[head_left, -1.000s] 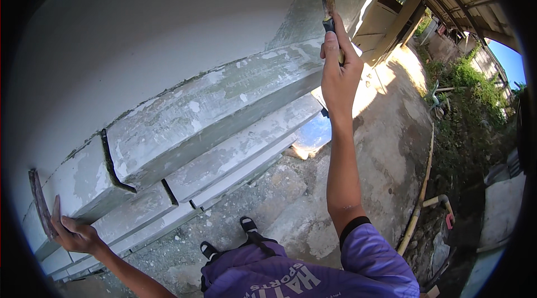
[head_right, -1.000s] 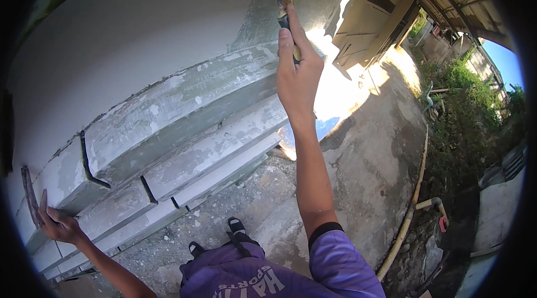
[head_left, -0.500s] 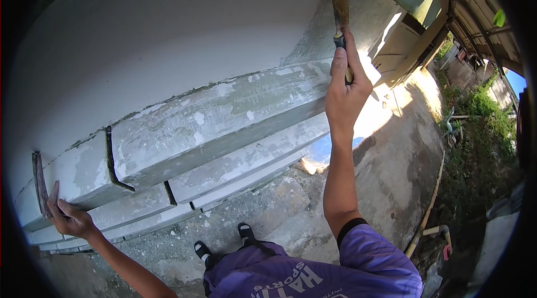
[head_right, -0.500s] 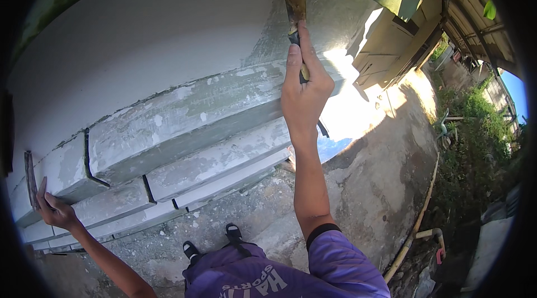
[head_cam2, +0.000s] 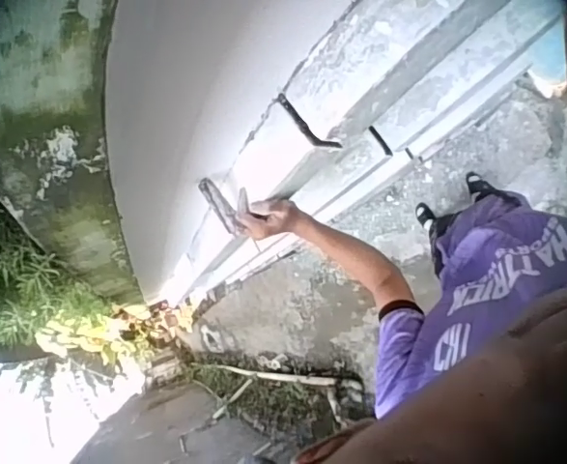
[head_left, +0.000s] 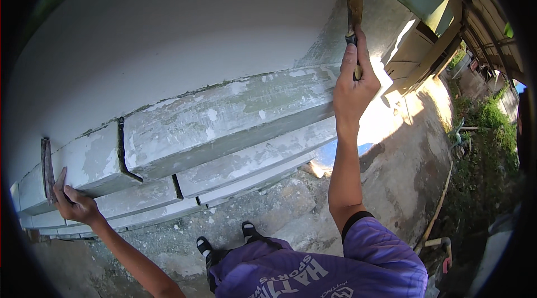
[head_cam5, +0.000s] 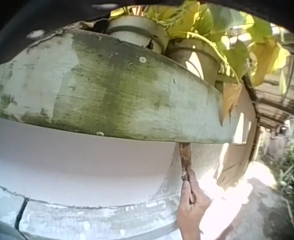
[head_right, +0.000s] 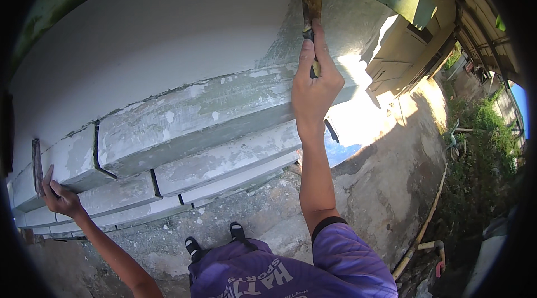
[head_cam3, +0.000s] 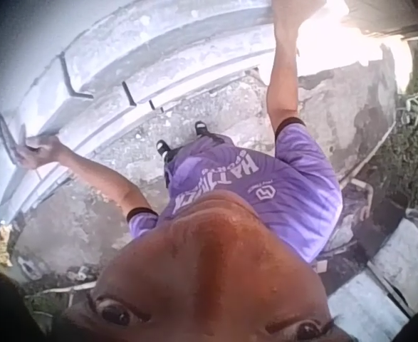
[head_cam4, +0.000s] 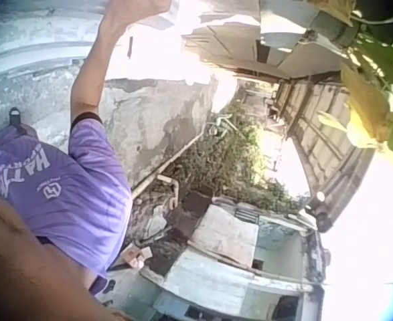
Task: Applying wall putty or plaster to a tiered outdoor concrete structure using a putty knife.
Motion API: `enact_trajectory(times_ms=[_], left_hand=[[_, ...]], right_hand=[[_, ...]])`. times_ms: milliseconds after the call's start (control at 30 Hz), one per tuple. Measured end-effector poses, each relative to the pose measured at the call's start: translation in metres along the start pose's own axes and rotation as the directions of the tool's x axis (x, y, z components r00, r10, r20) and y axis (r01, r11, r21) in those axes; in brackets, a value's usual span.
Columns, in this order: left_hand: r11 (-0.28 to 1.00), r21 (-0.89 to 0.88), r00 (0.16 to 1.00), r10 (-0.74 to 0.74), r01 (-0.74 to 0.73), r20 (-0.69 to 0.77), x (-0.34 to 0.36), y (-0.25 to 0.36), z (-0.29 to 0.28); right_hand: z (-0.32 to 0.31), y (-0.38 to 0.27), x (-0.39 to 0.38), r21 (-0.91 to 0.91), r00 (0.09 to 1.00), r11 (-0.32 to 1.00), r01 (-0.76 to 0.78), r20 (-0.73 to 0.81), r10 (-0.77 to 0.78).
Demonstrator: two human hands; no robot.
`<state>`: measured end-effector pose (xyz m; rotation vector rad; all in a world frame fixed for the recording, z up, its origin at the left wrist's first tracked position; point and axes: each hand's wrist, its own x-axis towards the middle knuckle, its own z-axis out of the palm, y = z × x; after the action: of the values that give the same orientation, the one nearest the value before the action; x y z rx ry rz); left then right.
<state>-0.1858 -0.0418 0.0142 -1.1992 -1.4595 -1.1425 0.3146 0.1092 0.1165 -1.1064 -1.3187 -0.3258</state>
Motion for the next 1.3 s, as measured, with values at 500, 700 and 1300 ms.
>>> enact_trajectory(times_ms=[500, 700, 1300], left_hand=[[1.0, 0.017, 1.0, 0.009, -0.008, -0.029, 0.004, 0.005, -0.006], [1.0, 0.024, 1.0, -0.008, 0.008, -0.01, 0.002, 0.005, -0.005], [1.0, -0.001, 1.0, -0.023, 0.023, -0.002, -0.001, -0.002, -0.009]], right_hand=[[-0.004, -0.012, -0.006, 0.051, 0.999, 0.997, -0.053, 0.01, 0.053], [0.001, -0.014, -0.002, 0.044, 0.997, 0.997, -0.069, -0.027, 0.07], [-0.002, -0.026, 0.002, 0.077, 0.989, 0.986, -0.145, 0.001, 0.146]])
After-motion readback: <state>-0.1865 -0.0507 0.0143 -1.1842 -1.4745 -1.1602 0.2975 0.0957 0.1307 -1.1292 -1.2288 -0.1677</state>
